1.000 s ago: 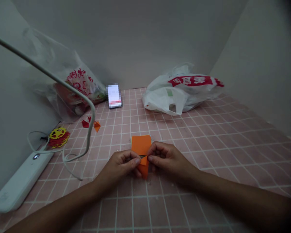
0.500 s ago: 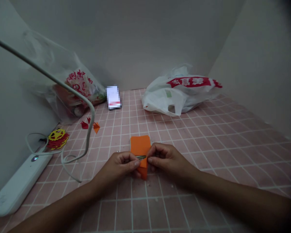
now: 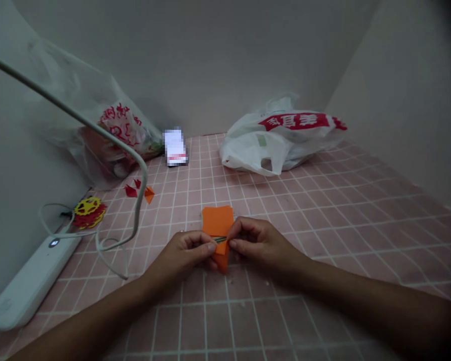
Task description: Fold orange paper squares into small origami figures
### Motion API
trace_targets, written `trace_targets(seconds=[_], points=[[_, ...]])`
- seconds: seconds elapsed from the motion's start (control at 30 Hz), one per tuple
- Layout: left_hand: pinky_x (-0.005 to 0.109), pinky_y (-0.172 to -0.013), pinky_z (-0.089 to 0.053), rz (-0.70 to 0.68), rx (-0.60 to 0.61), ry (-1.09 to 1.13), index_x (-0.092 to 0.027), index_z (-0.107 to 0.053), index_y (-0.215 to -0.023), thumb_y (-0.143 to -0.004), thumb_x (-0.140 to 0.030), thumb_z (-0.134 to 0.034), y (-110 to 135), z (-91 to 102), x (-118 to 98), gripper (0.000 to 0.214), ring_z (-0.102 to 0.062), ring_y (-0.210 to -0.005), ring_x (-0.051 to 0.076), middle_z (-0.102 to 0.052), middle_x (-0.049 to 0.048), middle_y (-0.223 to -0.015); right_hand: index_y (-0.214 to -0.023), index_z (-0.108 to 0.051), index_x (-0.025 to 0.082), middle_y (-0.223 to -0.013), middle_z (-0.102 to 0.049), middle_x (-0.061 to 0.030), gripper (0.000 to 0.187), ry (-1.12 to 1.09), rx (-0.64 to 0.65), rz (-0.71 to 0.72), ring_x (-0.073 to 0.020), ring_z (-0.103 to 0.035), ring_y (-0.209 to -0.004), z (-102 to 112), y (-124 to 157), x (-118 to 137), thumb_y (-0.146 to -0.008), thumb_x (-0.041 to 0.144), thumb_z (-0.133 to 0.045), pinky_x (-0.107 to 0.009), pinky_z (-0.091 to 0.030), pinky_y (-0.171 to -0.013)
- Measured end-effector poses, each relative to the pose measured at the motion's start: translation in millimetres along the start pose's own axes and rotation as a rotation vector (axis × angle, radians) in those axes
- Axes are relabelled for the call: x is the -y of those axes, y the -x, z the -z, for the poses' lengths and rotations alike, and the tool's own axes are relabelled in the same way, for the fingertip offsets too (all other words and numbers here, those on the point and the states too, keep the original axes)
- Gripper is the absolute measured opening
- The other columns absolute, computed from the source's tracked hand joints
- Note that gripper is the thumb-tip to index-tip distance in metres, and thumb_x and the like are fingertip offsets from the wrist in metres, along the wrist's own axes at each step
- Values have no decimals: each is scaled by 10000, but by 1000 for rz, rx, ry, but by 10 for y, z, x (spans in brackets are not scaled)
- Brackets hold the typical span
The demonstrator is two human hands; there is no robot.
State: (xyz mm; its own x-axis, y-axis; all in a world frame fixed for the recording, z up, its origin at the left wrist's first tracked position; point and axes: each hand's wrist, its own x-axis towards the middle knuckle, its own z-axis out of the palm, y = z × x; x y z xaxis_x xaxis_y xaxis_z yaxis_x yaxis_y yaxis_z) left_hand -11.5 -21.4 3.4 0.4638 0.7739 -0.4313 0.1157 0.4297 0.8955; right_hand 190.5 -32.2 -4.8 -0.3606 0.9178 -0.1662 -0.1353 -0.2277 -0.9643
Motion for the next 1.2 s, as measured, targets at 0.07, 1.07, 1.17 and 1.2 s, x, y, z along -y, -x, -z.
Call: trace_targets(seconds=[0.07, 1.07, 1.17, 1.2], points=[[236, -667, -470, -3, 3, -29, -152, -709, -753, -843, -368, -676, 7, -10, -24, 236, -621, -638, 119, -700, 5, -696, -725, -615, 173, -685, -569, 26, 27, 59, -8, 47, -112, -516, -619, 0, 8, 3, -737, 178, -638, -255, -399, -590], [224, -610, -403, 1, 9, -54, -174, -758, -698, -771, -324, -731, 6, -11, -46, 169, -540, -597, 100, -656, 0, -649, -776, -675, 179, -745, -638, 11, 129, 335, 25, 277, -120, -568, -691, 44, 48, 15, -775, 92, -579, -250, -419, -649], [231, -600, -393, -19, -6, -63, -176, -749, -683, -769, -322, -730, 12, -18, -41, 171, -510, -576, 92, -631, -10, -649, -760, -667, 177, -720, -631, 10, 78, 264, 23, 192, -125, -571, -671, 32, 51, 22, -772, 130, -606, -256, -432, -633], [233, -595, -388, -35, -12, -73, -177, -745, -680, -768, -322, -731, 14, -21, -39, 171, -498, -571, 91, -616, -15, -644, -759, -662, 177, -702, -627, 11, 58, 225, 28, 155, -126, -572, -653, 26, 51, 23, -776, 148, -614, -259, -437, -625]])
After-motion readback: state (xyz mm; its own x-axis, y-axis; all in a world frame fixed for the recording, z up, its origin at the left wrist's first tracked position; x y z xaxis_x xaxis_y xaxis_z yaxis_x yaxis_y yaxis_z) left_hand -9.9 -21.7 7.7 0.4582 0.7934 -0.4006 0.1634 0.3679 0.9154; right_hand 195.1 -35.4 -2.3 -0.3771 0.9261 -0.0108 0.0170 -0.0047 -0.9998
